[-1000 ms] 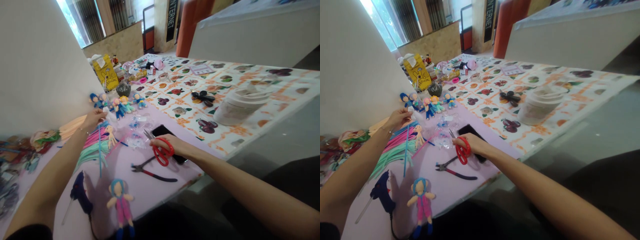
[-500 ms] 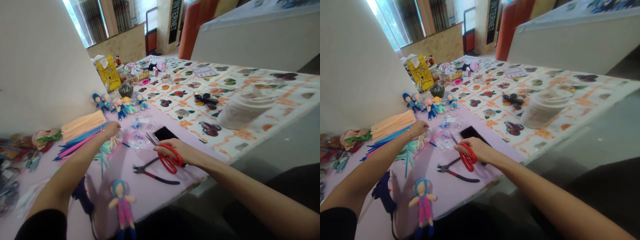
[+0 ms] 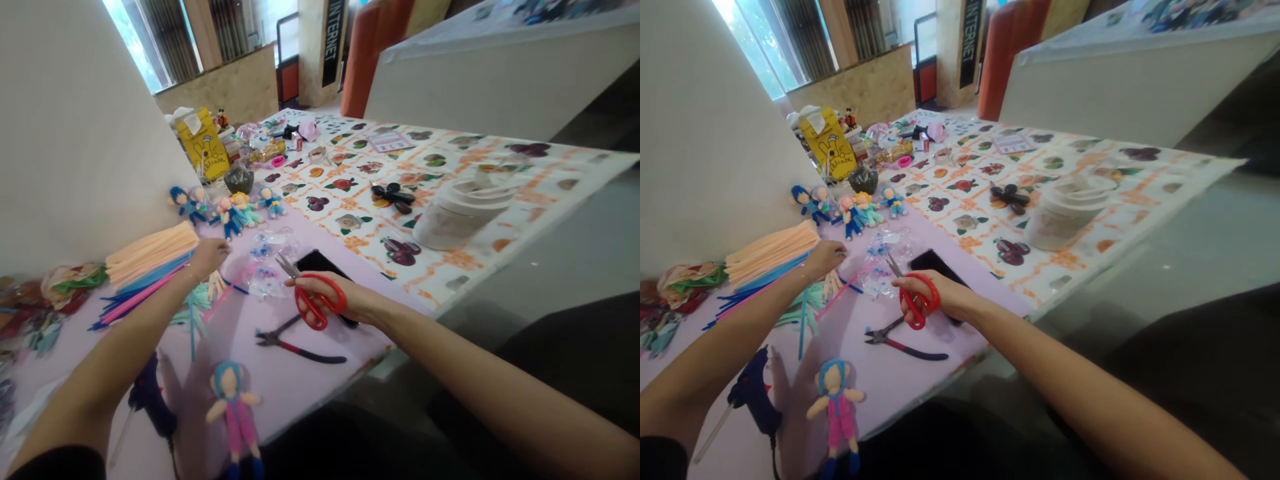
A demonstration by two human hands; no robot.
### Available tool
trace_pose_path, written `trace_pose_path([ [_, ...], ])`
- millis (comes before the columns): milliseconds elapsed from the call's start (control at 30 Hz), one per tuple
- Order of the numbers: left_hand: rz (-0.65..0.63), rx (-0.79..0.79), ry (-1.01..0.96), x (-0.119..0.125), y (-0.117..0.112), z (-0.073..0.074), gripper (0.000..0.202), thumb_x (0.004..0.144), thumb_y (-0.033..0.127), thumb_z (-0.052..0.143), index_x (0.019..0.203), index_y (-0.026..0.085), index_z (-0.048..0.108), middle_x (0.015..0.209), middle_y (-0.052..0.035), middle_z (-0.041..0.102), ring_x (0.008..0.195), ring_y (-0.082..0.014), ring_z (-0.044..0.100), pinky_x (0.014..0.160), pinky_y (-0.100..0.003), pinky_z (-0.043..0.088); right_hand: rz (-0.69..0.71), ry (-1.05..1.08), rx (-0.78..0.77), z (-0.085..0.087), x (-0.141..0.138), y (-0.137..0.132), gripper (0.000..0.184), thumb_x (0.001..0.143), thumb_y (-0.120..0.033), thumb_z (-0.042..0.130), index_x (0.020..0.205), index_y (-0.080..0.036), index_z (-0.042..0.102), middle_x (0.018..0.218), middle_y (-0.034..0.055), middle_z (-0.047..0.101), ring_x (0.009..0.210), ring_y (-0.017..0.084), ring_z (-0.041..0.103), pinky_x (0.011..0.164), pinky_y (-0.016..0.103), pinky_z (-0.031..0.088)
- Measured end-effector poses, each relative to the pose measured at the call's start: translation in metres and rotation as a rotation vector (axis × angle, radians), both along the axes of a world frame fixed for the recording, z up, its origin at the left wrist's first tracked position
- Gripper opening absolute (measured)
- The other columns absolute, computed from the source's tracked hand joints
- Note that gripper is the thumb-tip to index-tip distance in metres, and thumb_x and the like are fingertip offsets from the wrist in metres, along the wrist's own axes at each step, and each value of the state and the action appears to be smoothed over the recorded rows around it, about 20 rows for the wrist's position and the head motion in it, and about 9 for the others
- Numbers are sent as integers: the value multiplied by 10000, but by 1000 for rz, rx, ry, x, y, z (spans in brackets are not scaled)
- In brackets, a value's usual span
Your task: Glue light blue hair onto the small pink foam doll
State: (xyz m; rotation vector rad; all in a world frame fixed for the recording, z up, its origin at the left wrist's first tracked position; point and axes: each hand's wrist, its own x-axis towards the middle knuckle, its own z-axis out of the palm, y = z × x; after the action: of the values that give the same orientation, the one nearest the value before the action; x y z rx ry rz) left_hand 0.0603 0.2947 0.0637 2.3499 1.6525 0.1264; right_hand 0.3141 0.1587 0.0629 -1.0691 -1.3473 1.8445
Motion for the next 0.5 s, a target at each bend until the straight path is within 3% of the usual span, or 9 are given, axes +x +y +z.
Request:
trace_pose_path([
  [167,35,146,-235,11,-17,25,169,830,233,625,968,136,646,864,-49,677,804,-185,637,730,-316,512,-61,207,-116,-9,-5,4,303,799,-471,616,761,-175,560,462,-37,561,396,120,518,421,240,417],
  [267,-14,167,-358,36,-41,23,73,779,237,650,807,172,667,686,0,645,673,-165,609,662,-289,480,-80,299,-176,-13,-12,8,270,824,-437,588,896,-178,572,501,-47,576,418,129,546,439,247,446],
  [367,-68,160,-467,60,-60,16,42,734,172,661,700,195,670,670,3,639,690,-160,599,701,-284,468,-95,355,-204,-13,-19,10,263,854,-414,565,956,-172,571,502,-41,586,424,133,557,446,244,453],
  [500,-61,106,-599,71,-59,11,166,695,93,631,576,208,639,643,-2,621,718,-164,587,758,-292,459,-109,404,-217,-8,-18,3,234,868,-376,571,966,-164,580,492,-40,586,404,124,530,426,226,431],
])
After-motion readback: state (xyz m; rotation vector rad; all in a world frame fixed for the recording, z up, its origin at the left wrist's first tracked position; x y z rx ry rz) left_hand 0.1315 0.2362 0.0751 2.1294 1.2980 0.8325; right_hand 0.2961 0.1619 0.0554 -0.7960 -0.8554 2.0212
